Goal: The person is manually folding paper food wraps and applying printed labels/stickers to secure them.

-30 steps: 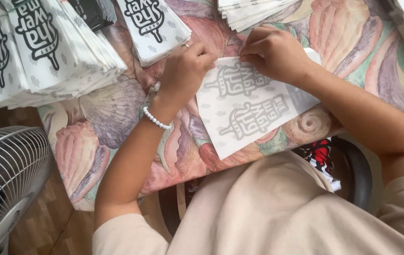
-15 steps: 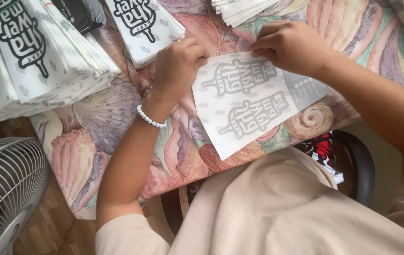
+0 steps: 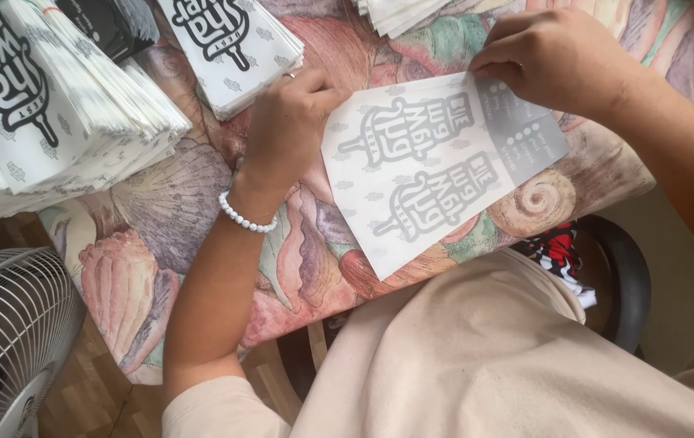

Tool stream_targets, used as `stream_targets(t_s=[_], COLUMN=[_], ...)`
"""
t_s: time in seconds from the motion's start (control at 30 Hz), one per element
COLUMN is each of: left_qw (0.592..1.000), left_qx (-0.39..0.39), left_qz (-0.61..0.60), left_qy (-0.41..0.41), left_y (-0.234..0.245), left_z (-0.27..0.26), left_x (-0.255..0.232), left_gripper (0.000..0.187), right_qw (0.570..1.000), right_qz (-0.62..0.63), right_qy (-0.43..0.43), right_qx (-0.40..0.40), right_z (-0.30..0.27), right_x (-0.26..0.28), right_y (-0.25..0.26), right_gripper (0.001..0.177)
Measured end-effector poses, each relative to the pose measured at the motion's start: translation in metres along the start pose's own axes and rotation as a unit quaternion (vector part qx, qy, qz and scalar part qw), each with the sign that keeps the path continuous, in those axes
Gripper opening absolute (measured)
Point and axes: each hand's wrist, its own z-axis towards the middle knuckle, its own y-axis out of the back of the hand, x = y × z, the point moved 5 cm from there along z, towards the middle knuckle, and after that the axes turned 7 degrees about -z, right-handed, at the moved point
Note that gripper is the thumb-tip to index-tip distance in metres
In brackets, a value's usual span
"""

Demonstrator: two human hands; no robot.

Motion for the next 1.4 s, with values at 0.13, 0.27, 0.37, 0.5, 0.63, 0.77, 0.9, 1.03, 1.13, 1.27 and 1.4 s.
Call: stream_targets(t_s=[0.13,0.27,0.37,0.5,0.63,0.77,0.9,1.03,1.13,1.27,1.4], left_qw=[0.998,0.998,1.000,1.000,1.000,0.999,0.999,0.998,0.998,0.999,0.999], left_qx=[0.019,0.033,0.001,0.001,-0.003,0.001,-0.009,-0.009,-0.008,-0.003,-0.001], left_qz=[0.058,0.044,0.026,0.019,0.022,0.040,0.050,0.052,0.055,0.049,0.044], left_qy=[0.001,0.011,0.006,0.012,-0.004,-0.008,-0.009,-0.015,-0.019,-0.018,-0.016], left_y=[-0.001,-0.002,0.001,0.001,0.001,0.001,0.000,0.000,0.002,0.001,0.000], left_z=[-0.001,0.001,0.001,-0.001,0.000,-0.001,-0.002,-0.001,-0.001,-0.001,-0.002], left_x=[0.000,-0.002,-0.006,-0.006,-0.008,-0.007,-0.006,-0.005,-0.006,-0.006,-0.005], left_gripper=[0.019,0.016,0.011,0.009,0.010,0.012,0.011,0.012,0.013,0.012,0.012], right_qw=[0.999,0.999,0.999,0.998,0.997,0.990,0.984,0.988,0.982,0.988,0.991], right_qz=[-0.026,-0.026,-0.048,-0.058,-0.065,-0.127,-0.127,-0.084,-0.103,-0.065,-0.044], right_qy=[-0.004,-0.007,0.010,0.011,-0.002,0.022,0.004,0.005,0.003,0.008,0.005], right_qx=[-0.022,-0.020,-0.015,0.011,0.051,0.055,0.122,0.127,0.160,0.143,0.125], right_z=[-0.007,-0.009,-0.009,-0.008,-0.007,-0.008,-0.009,-0.012,-0.016,-0.019,-0.020], right_x=[-0.001,0.004,0.008,0.006,-0.001,-0.008,-0.021,-0.025,-0.025,-0.028,-0.034], right_y=[-0.006,0.001,0.006,0.004,-0.001,-0.002,-0.005,-0.009,-0.012,-0.015,-0.022], right_gripper=[0.014,0.014,0.014,0.010,0.012,0.012,0.020,0.022,0.025,0.023,0.024])
